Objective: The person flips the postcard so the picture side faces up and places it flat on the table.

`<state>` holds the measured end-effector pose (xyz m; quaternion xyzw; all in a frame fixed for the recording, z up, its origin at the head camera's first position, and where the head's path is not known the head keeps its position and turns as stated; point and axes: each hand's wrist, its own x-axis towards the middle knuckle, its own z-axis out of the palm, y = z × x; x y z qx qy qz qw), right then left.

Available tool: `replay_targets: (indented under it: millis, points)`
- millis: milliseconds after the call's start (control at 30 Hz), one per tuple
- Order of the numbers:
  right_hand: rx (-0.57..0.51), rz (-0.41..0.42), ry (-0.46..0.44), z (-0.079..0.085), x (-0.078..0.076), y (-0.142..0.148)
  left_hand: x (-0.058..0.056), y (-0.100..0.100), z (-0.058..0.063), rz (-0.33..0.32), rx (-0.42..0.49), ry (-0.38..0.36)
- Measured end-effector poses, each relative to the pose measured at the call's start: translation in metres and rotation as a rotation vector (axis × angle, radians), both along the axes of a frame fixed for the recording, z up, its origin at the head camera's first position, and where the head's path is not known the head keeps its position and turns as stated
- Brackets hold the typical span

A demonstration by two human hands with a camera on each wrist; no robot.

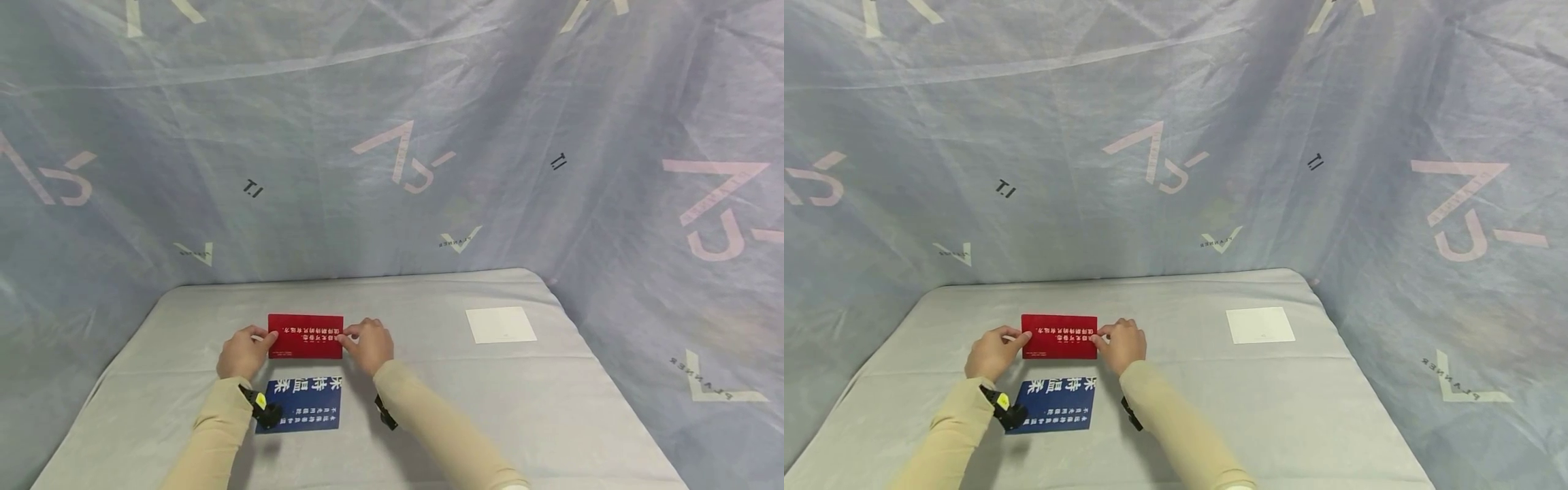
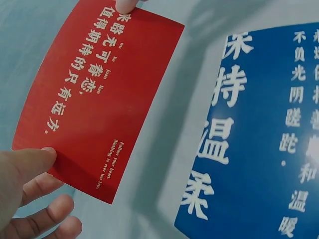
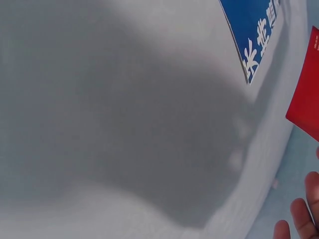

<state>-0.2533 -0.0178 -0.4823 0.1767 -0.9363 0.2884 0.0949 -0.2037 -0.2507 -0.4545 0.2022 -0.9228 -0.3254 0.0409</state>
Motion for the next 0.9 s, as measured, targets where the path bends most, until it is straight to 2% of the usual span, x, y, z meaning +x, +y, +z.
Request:
replay_targets:
  millis: [167, 500, 900]
  points:
    - [0.021, -0.007, -0.028, 0.0, 0.002, -0.007, 0.003, -0.006, -0.003, 0.008, 0.004, -0.008]
    - [0.083, -0.02, -0.008, -0.012, 0.004, -0.024, 0.007, -0.013, -0.008, 0.051, -0.011, -0.034]
    - [0.129, -0.025, 0.002, -0.009, 0.002, -0.045, 0.009, -0.024, -0.01, 0.088, -0.026, -0.064]
